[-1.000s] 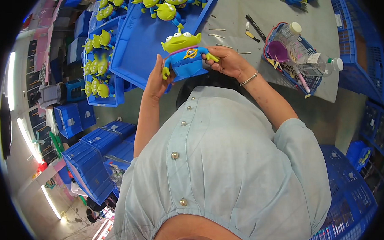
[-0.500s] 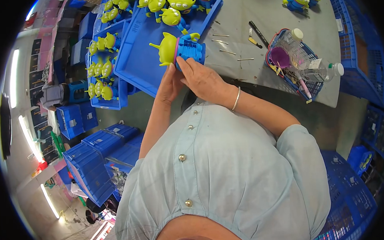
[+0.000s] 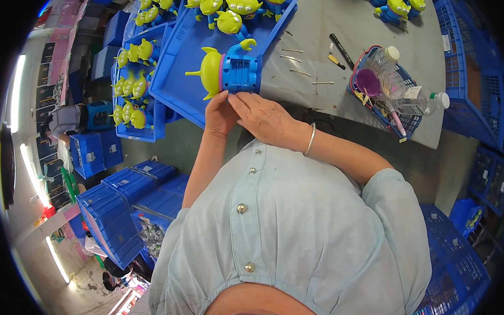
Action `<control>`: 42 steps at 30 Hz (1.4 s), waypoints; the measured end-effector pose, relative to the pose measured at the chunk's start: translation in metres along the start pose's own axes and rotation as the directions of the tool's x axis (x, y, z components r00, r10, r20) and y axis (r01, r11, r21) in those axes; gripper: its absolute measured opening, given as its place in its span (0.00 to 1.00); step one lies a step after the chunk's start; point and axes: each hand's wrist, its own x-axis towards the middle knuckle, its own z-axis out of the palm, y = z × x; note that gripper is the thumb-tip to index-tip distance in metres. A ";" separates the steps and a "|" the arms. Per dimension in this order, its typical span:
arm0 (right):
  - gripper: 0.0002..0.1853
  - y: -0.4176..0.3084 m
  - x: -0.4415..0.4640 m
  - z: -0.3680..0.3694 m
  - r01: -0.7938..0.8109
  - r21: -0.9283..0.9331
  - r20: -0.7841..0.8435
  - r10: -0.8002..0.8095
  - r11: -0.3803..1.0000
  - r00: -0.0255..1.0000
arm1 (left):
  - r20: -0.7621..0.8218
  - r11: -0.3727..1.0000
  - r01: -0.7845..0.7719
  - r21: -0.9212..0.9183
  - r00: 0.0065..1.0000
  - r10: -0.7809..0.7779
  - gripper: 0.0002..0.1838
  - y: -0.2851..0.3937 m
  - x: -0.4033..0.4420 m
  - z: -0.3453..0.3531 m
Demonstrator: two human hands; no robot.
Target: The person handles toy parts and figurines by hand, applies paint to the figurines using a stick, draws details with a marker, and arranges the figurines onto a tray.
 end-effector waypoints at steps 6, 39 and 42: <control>0.27 -0.001 -0.004 0.000 -0.025 0.089 0.050 0.021 0.996 0.999 | -0.007 0.993 -0.063 0.100 0.998 0.064 0.23 0.003 0.003 -0.009; 0.20 0.000 -0.010 0.006 -0.058 0.326 -0.060 0.082 0.944 0.995 | 0.026 0.977 -0.082 0.197 0.997 0.078 0.29 0.007 -0.009 -0.003; 0.19 0.003 -0.012 0.006 -0.145 0.468 -0.065 0.197 0.872 0.978 | 0.047 0.965 -0.041 0.261 0.998 0.030 0.32 0.006 -0.007 0.002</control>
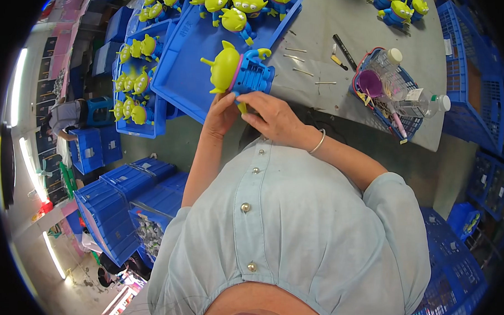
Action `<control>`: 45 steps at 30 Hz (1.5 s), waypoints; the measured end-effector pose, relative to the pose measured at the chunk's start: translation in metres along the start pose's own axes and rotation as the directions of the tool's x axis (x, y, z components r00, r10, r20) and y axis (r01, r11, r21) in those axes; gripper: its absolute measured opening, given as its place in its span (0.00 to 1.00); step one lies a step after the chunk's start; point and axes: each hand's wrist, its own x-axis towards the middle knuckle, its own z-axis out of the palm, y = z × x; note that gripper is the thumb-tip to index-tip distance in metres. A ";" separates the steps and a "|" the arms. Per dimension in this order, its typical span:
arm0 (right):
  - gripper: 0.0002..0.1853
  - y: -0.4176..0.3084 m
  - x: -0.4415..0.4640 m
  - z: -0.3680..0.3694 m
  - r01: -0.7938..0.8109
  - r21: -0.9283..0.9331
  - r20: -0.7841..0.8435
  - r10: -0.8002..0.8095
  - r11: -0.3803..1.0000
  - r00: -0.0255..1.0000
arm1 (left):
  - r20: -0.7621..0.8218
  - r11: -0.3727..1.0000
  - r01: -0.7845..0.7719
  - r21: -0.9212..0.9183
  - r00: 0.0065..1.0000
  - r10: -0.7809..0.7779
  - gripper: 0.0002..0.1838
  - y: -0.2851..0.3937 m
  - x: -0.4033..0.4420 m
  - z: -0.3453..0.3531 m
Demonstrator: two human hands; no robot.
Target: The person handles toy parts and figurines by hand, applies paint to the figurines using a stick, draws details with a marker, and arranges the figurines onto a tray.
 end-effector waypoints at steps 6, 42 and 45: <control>0.18 0.003 0.001 -0.004 -0.096 0.074 -0.037 0.099 0.993 0.994 | 0.012 0.991 0.025 0.128 1.000 -0.027 0.41 -0.005 -0.002 0.000; 0.17 0.129 -0.015 -0.029 -0.157 0.917 0.341 0.519 -0.366 0.784 | 0.157 0.982 0.032 0.184 0.986 -0.062 0.14 0.001 0.009 0.012; 0.18 0.121 -0.011 -0.026 -0.181 0.920 0.364 0.587 -0.348 0.723 | 0.153 0.979 0.046 0.197 0.985 -0.077 0.14 0.001 0.010 0.017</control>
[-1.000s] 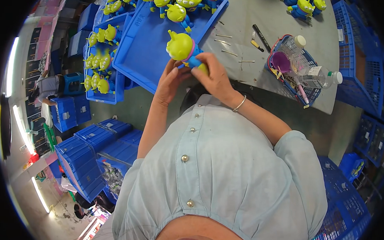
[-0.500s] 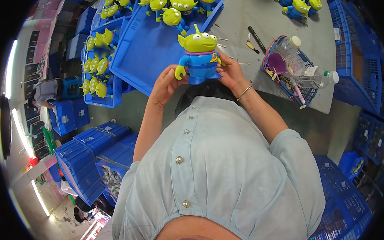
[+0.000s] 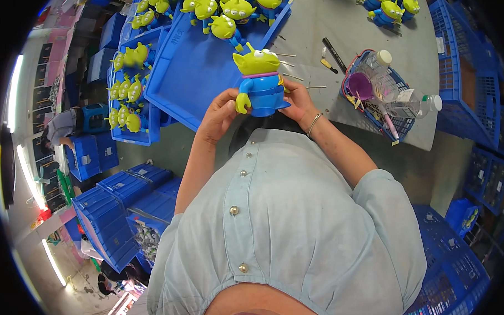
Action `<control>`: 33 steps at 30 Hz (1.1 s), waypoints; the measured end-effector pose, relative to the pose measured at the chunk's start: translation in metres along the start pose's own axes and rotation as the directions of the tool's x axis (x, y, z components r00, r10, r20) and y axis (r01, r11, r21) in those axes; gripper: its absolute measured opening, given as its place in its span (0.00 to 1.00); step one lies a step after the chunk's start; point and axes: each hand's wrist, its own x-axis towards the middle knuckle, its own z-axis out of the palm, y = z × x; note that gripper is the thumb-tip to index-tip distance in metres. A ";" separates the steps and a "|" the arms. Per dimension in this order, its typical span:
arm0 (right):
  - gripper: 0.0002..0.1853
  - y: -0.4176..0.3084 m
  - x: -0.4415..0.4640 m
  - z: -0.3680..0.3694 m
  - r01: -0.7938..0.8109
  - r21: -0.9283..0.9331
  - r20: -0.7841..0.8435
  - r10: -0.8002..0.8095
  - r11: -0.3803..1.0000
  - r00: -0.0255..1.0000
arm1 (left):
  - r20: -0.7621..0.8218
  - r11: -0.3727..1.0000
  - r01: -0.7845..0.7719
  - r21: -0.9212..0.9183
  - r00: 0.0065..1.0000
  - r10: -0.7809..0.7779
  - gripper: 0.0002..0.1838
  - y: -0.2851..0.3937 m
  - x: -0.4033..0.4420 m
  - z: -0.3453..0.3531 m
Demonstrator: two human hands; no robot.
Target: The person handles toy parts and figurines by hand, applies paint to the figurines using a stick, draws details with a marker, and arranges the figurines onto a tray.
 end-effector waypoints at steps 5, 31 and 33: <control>0.20 0.000 -0.004 0.005 -0.033 -0.022 0.109 0.036 0.999 0.993 | 0.018 1.000 -0.013 -0.009 1.000 0.013 0.13 0.004 0.003 0.005; 0.13 -0.019 -0.078 0.061 0.288 -0.618 0.138 -0.260 0.731 0.956 | -0.203 0.976 -0.070 -0.205 0.979 0.028 0.23 0.005 0.027 0.003; 0.12 -0.014 -0.086 0.065 0.395 -0.707 0.183 -0.387 0.587 0.904 | -0.224 0.990 -0.012 -0.144 0.974 -0.020 0.25 0.006 0.031 0.010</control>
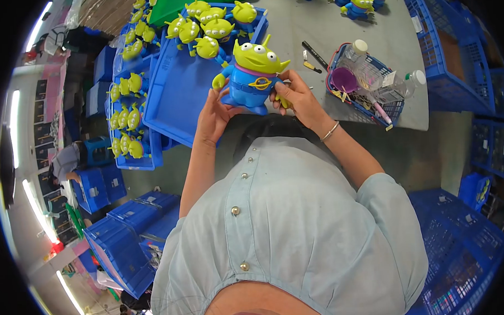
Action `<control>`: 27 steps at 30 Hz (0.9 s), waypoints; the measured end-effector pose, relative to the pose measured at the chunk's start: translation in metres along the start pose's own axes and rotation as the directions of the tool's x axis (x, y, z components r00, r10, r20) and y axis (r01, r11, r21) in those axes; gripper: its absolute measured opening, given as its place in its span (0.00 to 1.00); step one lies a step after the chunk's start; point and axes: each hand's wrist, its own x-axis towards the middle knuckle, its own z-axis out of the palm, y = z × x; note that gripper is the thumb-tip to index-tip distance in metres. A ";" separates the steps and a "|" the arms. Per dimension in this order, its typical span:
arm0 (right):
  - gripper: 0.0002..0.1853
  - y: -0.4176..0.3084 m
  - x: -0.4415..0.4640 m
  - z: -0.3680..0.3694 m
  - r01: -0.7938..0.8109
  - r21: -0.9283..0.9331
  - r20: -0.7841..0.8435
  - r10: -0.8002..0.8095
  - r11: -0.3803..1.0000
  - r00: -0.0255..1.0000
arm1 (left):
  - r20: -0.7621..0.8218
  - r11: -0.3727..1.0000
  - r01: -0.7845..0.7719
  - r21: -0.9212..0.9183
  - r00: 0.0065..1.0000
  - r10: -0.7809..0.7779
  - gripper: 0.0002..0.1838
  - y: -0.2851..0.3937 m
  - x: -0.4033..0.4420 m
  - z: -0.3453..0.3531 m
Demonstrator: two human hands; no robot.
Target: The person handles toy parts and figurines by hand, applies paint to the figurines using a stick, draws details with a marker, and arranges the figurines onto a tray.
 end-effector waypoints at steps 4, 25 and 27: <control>0.10 0.000 -0.010 0.009 0.366 -0.520 0.001 -0.428 0.772 0.904 | 0.135 0.984 0.144 -0.107 0.982 -0.129 0.24 -0.004 0.001 0.012; 0.14 0.054 -0.027 0.107 0.486 -0.872 0.348 -0.629 0.054 0.695 | 0.339 0.531 -0.397 0.748 0.918 0.208 0.20 0.023 -0.053 -0.069; 0.14 0.060 -0.031 0.115 0.476 -0.879 0.345 -0.634 0.040 0.692 | 0.356 0.436 -0.405 0.804 0.914 0.192 0.21 0.022 -0.055 -0.079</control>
